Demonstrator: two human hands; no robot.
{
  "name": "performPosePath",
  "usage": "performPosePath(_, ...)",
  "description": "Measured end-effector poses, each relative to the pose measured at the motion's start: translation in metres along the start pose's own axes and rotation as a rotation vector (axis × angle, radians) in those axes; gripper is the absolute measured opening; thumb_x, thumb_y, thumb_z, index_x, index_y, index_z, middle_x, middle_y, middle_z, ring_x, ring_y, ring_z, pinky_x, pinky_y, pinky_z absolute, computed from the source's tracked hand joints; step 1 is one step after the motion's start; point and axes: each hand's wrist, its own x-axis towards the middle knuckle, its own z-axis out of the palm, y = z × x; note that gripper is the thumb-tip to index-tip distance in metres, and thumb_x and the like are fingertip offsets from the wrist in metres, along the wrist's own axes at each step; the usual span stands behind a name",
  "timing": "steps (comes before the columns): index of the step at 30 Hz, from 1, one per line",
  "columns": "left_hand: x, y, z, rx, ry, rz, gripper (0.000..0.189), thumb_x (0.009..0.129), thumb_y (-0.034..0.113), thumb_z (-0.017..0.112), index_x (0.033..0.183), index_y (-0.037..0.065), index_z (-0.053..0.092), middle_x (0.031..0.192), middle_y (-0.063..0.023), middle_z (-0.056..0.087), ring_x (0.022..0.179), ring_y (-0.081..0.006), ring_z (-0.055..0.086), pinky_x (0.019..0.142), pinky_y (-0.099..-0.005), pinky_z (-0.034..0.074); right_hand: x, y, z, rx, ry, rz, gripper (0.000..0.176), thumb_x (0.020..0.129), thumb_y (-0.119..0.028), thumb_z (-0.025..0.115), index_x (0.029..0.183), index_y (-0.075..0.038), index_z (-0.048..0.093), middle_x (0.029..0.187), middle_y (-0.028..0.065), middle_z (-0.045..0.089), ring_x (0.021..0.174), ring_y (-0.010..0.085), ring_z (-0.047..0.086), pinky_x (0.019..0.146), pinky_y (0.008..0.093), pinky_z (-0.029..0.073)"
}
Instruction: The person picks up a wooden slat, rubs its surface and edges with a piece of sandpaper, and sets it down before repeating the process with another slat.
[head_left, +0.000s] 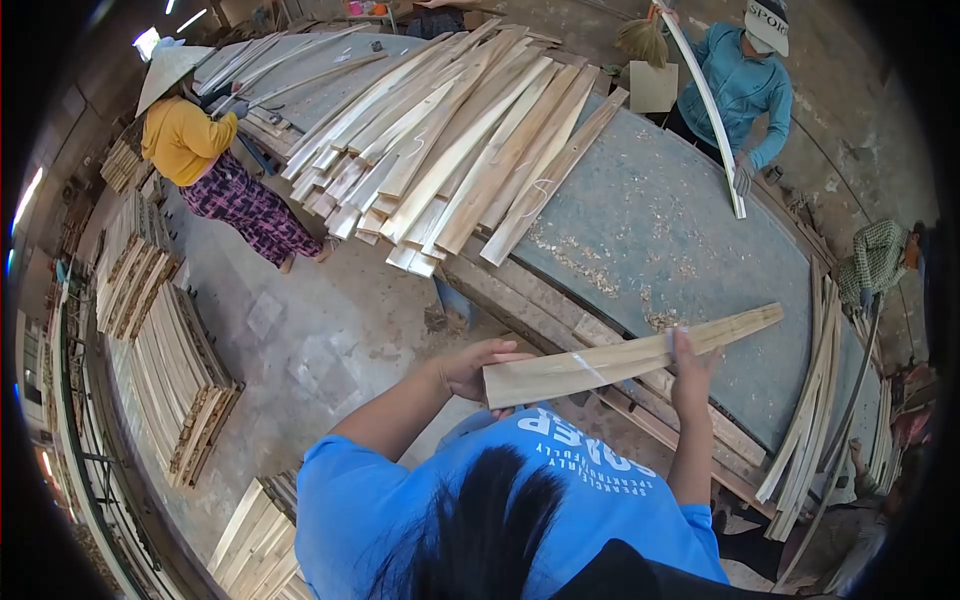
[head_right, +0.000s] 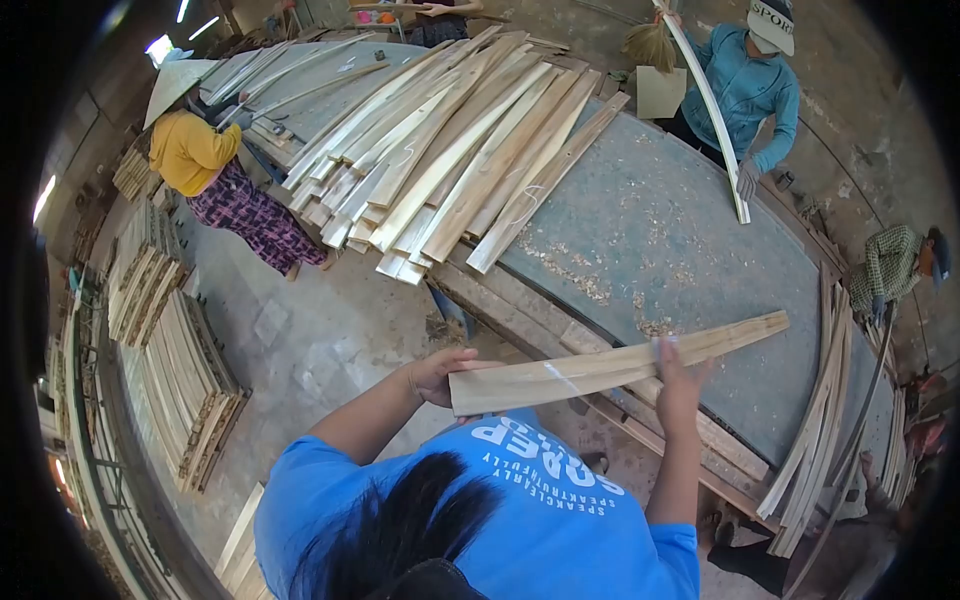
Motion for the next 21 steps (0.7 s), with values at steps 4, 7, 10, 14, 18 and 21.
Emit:
performPosePath(4, -0.004, -0.006, 0.000, -0.043, -0.006, 0.039, 0.093, 0.093, 0.067, 0.048, 0.160, 0.007, 0.026, 0.126, -0.0274, 0.061, 0.083, -0.0333, 0.072, 0.064, -0.0399, 0.059, -0.004, -0.056, -0.026, 0.174, -0.252, -0.241, 0.070, 0.087, 0.010, 0.043, 0.155, -0.007, 0.039, 0.146, 0.0145, 0.057, 0.144, 0.0248, 0.046, 0.126, 0.0588, 0.001)
performPosePath(7, -0.006, -0.010, 0.002, -0.041, 0.107, 0.026, 0.092, 0.093, 0.067, 0.048, 0.159, 0.007, 0.026, 0.123, -0.0280, 0.062, 0.080, -0.0332, 0.071, 0.063, -0.0396, 0.059, 0.010, 0.001, -0.010, 0.320, -0.222, 0.011, 0.058, 0.097, 0.001, 0.039, 0.155, -0.008, 0.040, 0.147, 0.0137, 0.057, 0.145, 0.0268, 0.045, 0.126, 0.0588, 0.004)
performPosePath(10, -0.007, -0.007, 0.002, -0.019, 0.072, 0.033, 0.091, 0.094, 0.066, 0.048, 0.159, 0.006, 0.028, 0.123, -0.0270, 0.063, 0.077, -0.0326, 0.071, 0.062, -0.0397, 0.058, 0.012, 0.009, 0.001, 0.470, -0.252, 0.080, 0.056, 0.102, -0.003, 0.036, 0.157, -0.014, 0.036, 0.154, 0.0134, 0.049, 0.146, 0.0284, 0.043, 0.126, 0.0585, 0.003)
performPosePath(14, -0.008, -0.009, 0.003, -0.013, 0.040, 0.052, 0.090, 0.094, 0.065, 0.049, 0.159, 0.006, 0.029, 0.123, -0.0262, 0.063, 0.075, -0.0319, 0.071, 0.062, -0.0400, 0.058, 0.006, -0.039, -0.003, 0.119, -0.342, -0.249, 0.065, 0.098, 0.005, 0.036, 0.160, -0.015, 0.030, 0.161, 0.0124, 0.041, 0.150, 0.0276, 0.036, 0.125, 0.0587, 0.001)
performPosePath(18, -0.009, -0.017, 0.003, -0.036, 0.136, 0.038, 0.089, 0.093, 0.065, 0.049, 0.158, 0.006, 0.031, 0.123, -0.0242, 0.064, 0.075, -0.0307, 0.071, 0.061, -0.0405, 0.058, 0.010, 0.020, 0.010, 0.257, -0.268, -0.047, 0.075, 0.092, 0.012, 0.038, 0.161, -0.014, 0.027, 0.159, 0.0123, 0.043, 0.151, 0.0279, 0.034, 0.126, 0.0580, 0.001)
performPosePath(21, -0.008, -0.020, -0.001, -0.060, 0.117, 0.052, 0.089, 0.093, 0.065, 0.050, 0.158, 0.006, 0.031, 0.124, -0.0226, 0.064, 0.078, -0.0303, 0.071, 0.061, -0.0410, 0.059, 0.013, 0.001, 0.005, 0.334, -0.248, 0.112, 0.081, 0.089, 0.014, 0.042, 0.162, -0.014, 0.023, 0.158, 0.0150, 0.044, 0.152, 0.0275, 0.033, 0.126, 0.0567, 0.001)
